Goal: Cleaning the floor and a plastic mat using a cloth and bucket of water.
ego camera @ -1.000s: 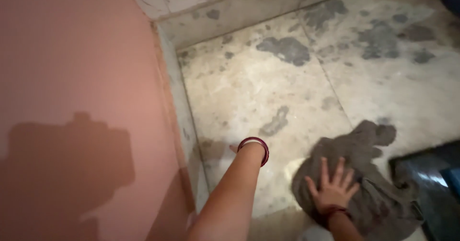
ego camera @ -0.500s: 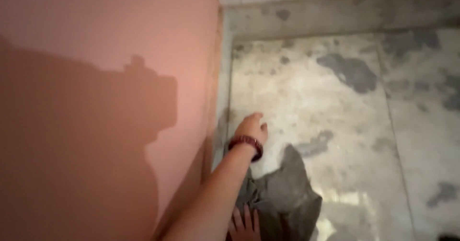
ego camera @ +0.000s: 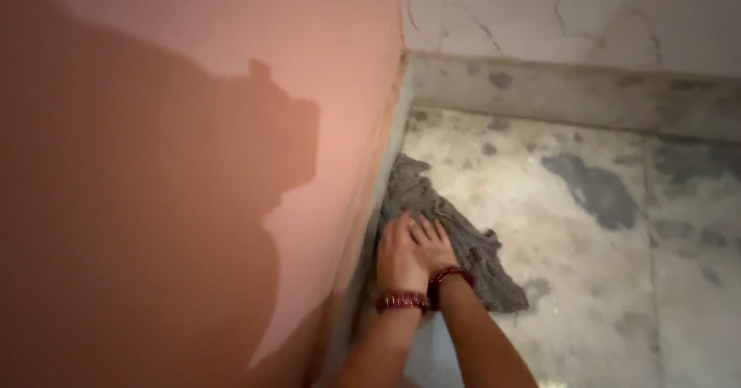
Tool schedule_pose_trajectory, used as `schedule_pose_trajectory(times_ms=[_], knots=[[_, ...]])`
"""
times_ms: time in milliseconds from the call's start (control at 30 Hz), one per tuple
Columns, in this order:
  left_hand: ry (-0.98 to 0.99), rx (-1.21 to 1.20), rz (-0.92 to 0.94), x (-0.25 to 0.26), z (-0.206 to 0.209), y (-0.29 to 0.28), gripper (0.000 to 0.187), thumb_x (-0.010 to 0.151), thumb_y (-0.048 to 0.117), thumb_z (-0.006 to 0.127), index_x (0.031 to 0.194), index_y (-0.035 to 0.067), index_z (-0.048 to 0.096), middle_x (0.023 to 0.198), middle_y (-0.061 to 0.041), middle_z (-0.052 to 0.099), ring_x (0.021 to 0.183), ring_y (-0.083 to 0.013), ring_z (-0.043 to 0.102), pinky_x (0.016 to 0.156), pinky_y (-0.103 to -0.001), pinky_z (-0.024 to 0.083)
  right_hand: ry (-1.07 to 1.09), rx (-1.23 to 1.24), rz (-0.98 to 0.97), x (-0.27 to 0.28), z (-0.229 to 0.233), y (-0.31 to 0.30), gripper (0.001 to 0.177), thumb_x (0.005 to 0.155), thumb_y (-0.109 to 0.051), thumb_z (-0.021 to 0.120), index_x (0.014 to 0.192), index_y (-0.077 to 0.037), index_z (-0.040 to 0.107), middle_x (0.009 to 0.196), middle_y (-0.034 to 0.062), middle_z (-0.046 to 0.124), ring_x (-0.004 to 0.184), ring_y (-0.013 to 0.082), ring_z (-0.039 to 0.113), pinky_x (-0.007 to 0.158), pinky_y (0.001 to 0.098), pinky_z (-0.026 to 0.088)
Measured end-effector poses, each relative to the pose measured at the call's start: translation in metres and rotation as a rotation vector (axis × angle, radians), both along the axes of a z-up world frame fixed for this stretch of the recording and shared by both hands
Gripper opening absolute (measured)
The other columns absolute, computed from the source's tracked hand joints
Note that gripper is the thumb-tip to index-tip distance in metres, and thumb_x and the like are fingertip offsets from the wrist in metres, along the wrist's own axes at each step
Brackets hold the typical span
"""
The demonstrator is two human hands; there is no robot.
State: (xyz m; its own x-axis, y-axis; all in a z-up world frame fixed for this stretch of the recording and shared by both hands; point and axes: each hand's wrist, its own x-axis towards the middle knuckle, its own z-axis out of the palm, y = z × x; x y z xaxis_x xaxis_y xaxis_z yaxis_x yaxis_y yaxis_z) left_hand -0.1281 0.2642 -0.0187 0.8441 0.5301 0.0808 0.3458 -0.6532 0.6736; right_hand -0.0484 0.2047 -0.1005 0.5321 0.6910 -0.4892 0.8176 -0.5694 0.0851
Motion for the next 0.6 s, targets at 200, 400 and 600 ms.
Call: schedule_pose_trajectory(times_ms=[200, 400, 600], knots=[[0.183, -0.013, 0.403, -0.038, -0.064, -0.04, 0.065, 0.084, 0.005, 0.06, 0.146, 0.017, 0.044, 0.153, -0.014, 0.044, 0.141, -0.0354, 0.045, 0.118, -0.046, 0.037, 0.09, 0.233, -0.087, 0.062, 0.005, 0.006, 0.073, 0.098, -0.063, 0.043, 0.162, -0.04, 0.015, 0.172, -0.0031, 0.001, 0.158, 0.0289, 0.003, 0.126, 0.0505, 0.007], [0.401, -0.091, 0.31, 0.009, -0.028, -0.071, 0.101, 0.084, 0.025, 0.074, 0.16, 0.01, 0.009, 0.165, -0.025, 0.012, 0.15, -0.0409, 0.02, 0.119, -0.054, 0.026, 0.116, 0.224, -0.157, 0.116, 0.003, 0.029, 0.075, 0.095, -0.064, 0.046, 0.161, -0.044, 0.017, 0.173, -0.0025, 0.0, 0.158, 0.0308, 0.003, 0.126, 0.05, 0.011], [0.632, -0.156, 0.274, -0.015, -0.002, -0.124, 0.115, 0.079, 0.034, 0.079, 0.16, 0.013, 0.0, 0.165, -0.027, 0.003, 0.15, -0.0444, 0.012, 0.118, -0.059, 0.023, 0.105, 0.273, -0.208, 0.169, -0.013, 0.044, 0.076, 0.093, -0.064, 0.05, 0.16, -0.041, 0.022, 0.173, -0.004, 0.0, 0.158, 0.0304, 0.002, 0.126, 0.053, 0.01]])
